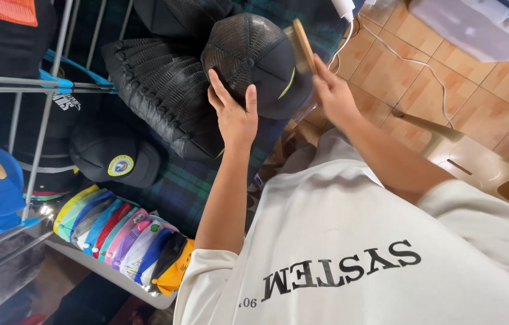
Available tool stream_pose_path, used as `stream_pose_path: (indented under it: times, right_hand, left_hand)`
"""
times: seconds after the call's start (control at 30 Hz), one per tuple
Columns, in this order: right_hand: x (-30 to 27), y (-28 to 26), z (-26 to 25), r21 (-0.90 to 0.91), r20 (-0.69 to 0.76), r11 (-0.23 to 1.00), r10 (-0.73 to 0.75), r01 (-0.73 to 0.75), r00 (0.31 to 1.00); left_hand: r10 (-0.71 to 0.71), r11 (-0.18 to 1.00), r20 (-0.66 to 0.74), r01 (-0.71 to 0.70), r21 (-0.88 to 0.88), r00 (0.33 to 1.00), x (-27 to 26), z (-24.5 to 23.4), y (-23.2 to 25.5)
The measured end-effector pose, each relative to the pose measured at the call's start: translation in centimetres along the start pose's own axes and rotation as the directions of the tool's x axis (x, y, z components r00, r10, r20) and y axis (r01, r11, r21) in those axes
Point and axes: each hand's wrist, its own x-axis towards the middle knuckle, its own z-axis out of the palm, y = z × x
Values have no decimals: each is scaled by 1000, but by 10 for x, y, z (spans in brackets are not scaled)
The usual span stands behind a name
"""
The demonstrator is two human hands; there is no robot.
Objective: Brushing and steaming various baseball caps to clean them and restore their shape.
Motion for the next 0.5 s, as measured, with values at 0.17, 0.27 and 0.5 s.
stream_pose_path:
  times: [0.17, 0.27, 0.5]
  right_hand:
    - [-84, 68, -38, -188, -75, 981, 41, -55, 996]
    - [-96, 107, -51, 108, -113, 989, 110, -98, 987]
    - [43, 40, -12, -29, -12, 937, -348, 348, 937]
  left_hand:
    - [91, 995, -91, -87, 41, 992, 2, 15, -16]
    - [108, 994, -98, -104, 43, 989, 3, 16, -18]
    - [107, 994, -149, -101, 43, 983, 1, 18, -18]
